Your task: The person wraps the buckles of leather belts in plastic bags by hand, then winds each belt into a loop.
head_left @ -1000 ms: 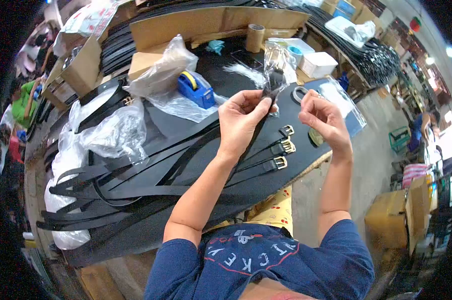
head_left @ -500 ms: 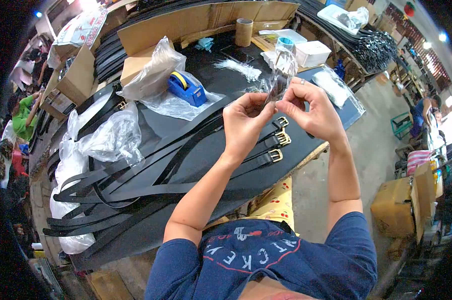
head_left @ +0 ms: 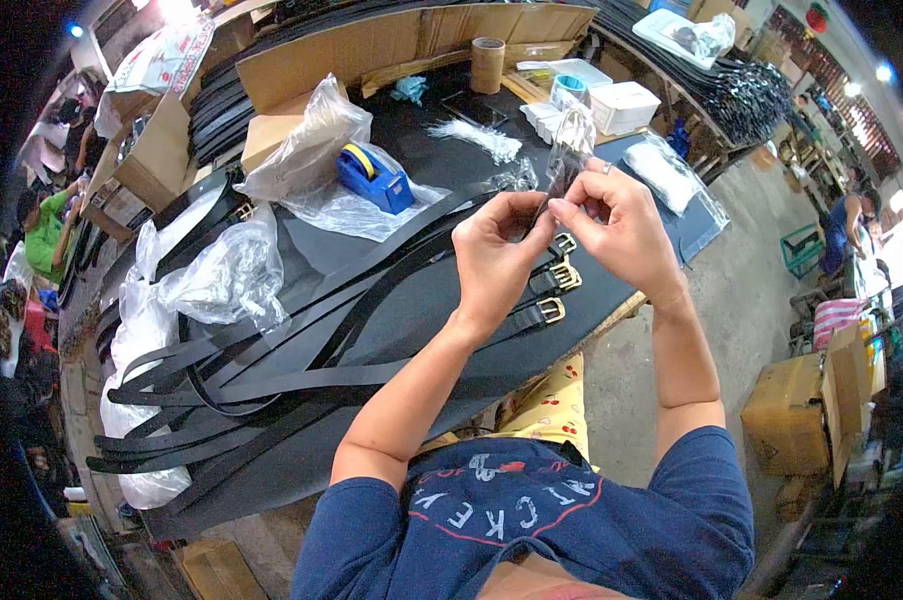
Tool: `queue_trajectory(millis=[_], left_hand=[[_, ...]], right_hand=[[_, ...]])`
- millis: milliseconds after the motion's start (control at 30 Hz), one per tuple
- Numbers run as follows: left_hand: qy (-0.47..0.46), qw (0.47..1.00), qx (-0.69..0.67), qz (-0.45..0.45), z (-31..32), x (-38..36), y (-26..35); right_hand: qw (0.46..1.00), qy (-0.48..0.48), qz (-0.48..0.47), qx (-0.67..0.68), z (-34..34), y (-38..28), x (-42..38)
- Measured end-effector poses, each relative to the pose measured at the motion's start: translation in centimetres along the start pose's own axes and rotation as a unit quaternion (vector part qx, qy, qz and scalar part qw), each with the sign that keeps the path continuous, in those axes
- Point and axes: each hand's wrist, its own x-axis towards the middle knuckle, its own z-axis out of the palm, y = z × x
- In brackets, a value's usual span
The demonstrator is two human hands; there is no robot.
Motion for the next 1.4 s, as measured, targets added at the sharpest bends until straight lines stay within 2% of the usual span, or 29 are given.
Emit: queue_trajectory(millis=[67,400,467,633,700,767,833,867,900,967,1000,1167,1233,1267,1400], left_hand=[[0.006,1.000,-0.003,0.008,0.1,-0.1,-0.2],[-0.003,1.000,0.003,0.025,0.0,-0.2,-0.2],[-0.010,1.000,0.004,0.026,0.1,-0.3,-0.1],[-0.038,0.999,-0.007,0.003,0.1,-0.6,0.2],[-0.039,0.999,0.002,0.014,0.0,-0.7,0.1],[-0.041,0.999,-0.021,0.003,-0.1,-0.7,1.0],[-0.019,0.999,-0.044,-0.006,-0.6,-0.4,1.7],[-0.021,0.999,-0.047,-0.014,-0.9,-0.1,1.9],[-0.020,0.999,-0.043,-0.011,-1.3,0.1,2.0],[-0.028,0.997,-0.055,-0.037,-1.8,0.5,2.1],[-0.028,0.997,-0.057,-0.040,-1.9,0.6,2.2],[-0.020,0.997,-0.058,-0.036,-1.6,0.7,2.4],[-0.013,0.998,-0.051,-0.024,-1.3,0.6,2.4],[-0.013,0.998,-0.048,-0.023,-1.2,0.5,2.5],[-0.030,0.997,-0.053,-0.046,-1.6,0.6,3.2]], right_hand=[[0.998,0.028,0.025,-0.050,0.2,-0.3,-0.1],[0.991,0.072,0.071,-0.086,0.1,-0.7,-0.8],[0.988,0.057,0.122,-0.069,-0.1,-0.8,-1.0],[0.985,0.049,0.161,-0.035,-0.6,-0.1,-1.4],[0.990,0.065,0.127,0.015,-0.5,0.6,-1.8],[0.986,0.078,0.146,-0.002,-0.7,1.2,-2.3],[0.977,0.052,0.203,0.036,-1.1,2.3,-2.4],[0.959,0.011,0.263,0.101,-1.8,2.1,-3.1],[0.960,0.011,0.260,0.104,-1.9,2.3,-3.5],[0.920,0.019,0.245,0.305,-1.8,2.9,-4.3],[0.911,0.029,0.235,0.338,-1.6,2.9,-4.5],[0.897,0.090,0.219,0.374,0.6,1.0,-4.1],[0.924,0.133,0.201,0.296,1.3,0.0,-3.6],[0.917,0.148,0.205,0.310,1.5,-0.4,-3.2],[0.915,0.142,0.173,0.336,2.4,0.9,-2.8]])
